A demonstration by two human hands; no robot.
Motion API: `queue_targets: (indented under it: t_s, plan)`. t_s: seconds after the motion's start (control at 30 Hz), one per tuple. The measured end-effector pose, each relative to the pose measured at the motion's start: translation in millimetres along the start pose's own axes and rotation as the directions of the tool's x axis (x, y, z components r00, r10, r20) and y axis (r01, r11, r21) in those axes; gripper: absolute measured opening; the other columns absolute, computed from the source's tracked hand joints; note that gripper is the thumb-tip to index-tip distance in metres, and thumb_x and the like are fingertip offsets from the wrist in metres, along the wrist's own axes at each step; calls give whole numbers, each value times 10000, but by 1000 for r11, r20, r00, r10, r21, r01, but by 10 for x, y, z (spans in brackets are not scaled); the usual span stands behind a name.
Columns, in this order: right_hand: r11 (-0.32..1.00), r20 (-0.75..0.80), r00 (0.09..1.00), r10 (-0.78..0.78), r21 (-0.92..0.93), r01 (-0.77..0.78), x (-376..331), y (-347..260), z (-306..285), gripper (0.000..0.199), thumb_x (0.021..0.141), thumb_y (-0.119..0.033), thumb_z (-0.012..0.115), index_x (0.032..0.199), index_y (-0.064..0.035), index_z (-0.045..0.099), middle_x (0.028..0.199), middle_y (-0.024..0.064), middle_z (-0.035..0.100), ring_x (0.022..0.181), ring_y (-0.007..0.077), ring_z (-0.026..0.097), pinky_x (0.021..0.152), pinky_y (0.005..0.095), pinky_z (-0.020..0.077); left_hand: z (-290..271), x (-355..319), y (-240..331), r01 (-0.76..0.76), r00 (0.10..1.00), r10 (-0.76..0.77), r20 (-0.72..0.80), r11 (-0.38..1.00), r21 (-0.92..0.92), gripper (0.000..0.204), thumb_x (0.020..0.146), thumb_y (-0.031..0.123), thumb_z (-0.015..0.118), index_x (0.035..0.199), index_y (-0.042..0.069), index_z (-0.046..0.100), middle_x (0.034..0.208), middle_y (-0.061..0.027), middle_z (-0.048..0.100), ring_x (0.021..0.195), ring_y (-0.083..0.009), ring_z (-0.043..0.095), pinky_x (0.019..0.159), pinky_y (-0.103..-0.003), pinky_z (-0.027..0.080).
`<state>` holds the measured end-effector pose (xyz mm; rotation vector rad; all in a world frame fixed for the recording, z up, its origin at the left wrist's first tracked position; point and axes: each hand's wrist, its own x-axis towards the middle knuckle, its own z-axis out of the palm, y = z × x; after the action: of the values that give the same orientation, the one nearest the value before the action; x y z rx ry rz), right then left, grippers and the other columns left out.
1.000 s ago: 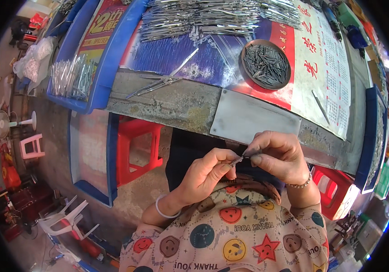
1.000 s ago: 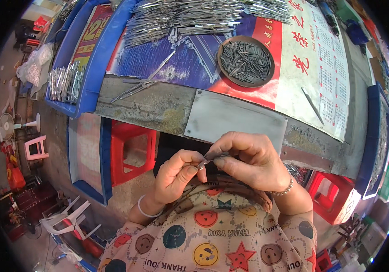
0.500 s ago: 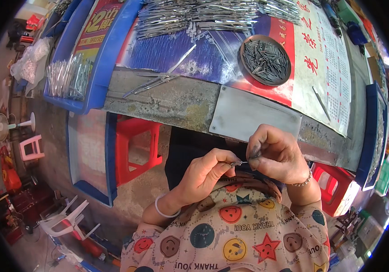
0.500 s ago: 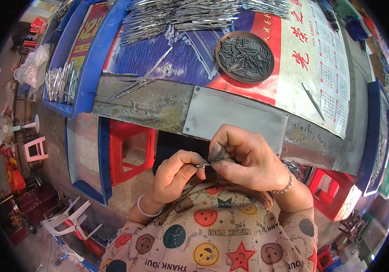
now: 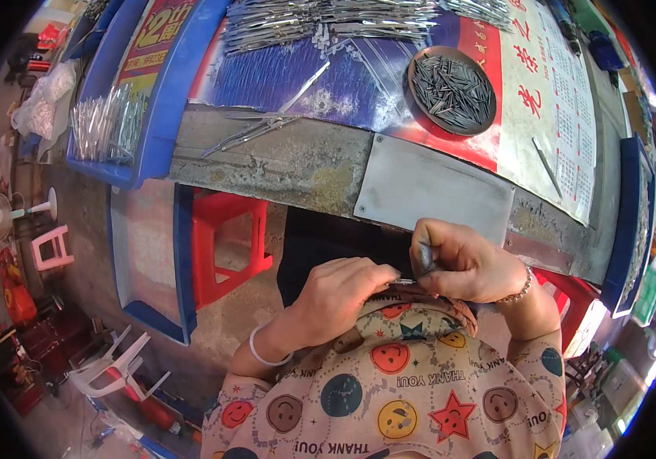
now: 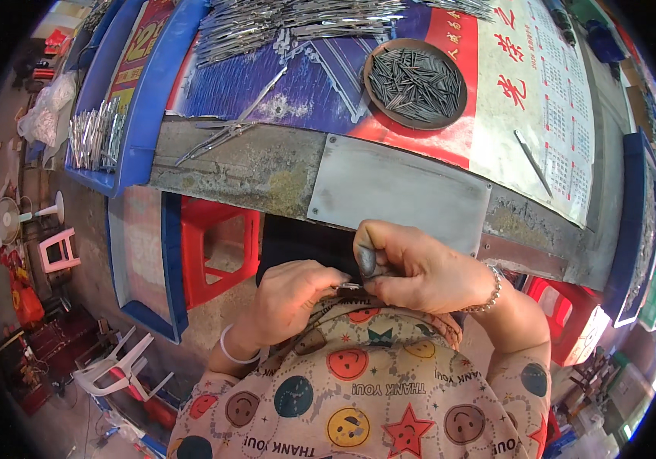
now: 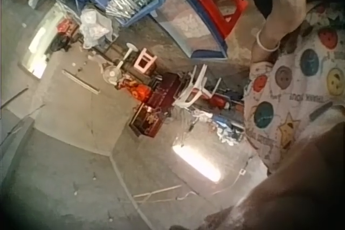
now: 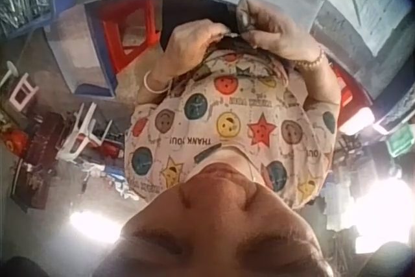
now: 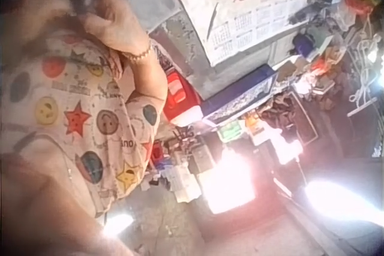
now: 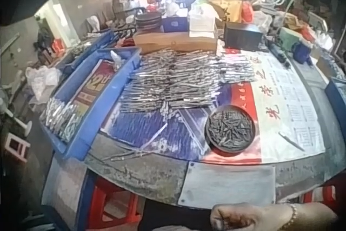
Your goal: Assembling small metal components, likely hair clips, by inserting pins into metal frames.
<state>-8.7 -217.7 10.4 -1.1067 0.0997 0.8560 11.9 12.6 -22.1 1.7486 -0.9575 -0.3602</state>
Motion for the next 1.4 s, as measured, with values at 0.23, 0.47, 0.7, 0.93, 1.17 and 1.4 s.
queue_targets:
  t_s: [0.23, 0.47, 0.7, 0.93, 1.17, 1.4]
  plan:
    - [982, -42, 999, 13, -187, -21, -47, 63, 74, 169, 829, 55, 532, 957, -11, 443, 824, -28, 462, 743, 19, 434, 601, 195, 382, 38, -22, 1, -45, 998, 42, 35, 995, 90, 307, 713, -37, 623, 1014, -3, 573, 749, -103, 561, 640, -268, 583, 580, -362, 471]
    - [929, -264, 925, -275, -319, 185, -73, 198, 69, 132, 888, -68, 621, 913, 18, 524, 744, 10, 554, 693, 46, 507, 590, 241, 441, 8, 6, 70, -63, 993, 89, -73, 952, 298, 306, 743, 1, 642, 1036, -52, 567, 786, -114, 572, 662, -241, 576, 590, -333, 460]
    - [722, -207, 861, -464, -651, 233, -93, 236, 102, 150, 890, -122, 624, 848, 2, 553, 636, 121, 562, 551, 248, 568, 524, 318, 439, 29, -9, 115, -101, 989, 137, -54, 899, 425, 313, 733, 13, 632, 1030, -73, 580, 815, -126, 575, 652, -232, 565, 581, -322, 456]
    - [689, -180, 848, -499, -676, 262, -94, 300, 104, 139, 889, -120, 620, 863, -3, 550, 686, 130, 563, 598, 297, 577, 545, 347, 444, 83, 44, 162, -122, 987, 155, -32, 873, 472, 303, 719, 5, 631, 1008, -77, 588, 809, -127, 579, 655, -228, 570, 578, -319, 463]
    - [758, -233, 855, -464, -604, 247, -109, 356, 75, 147, 884, -110, 625, 851, 11, 548, 698, 103, 579, 598, 217, 556, 573, 299, 443, 87, 82, 223, -130, 988, 157, -3, 829, 544, 309, 711, 14, 633, 1003, -79, 599, 818, -134, 594, 676, -227, 584, 599, -310, 477]
    - [783, -236, 837, -494, -540, 309, -124, 412, 48, 152, 909, -123, 604, 869, 7, 538, 612, 93, 549, 527, 175, 537, 510, 300, 432, 82, 174, 331, -177, 982, 182, 58, 753, 634, 303, 697, 29, 634, 976, -87, 616, 806, -132, 599, 673, -217, 585, 596, -302, 480]
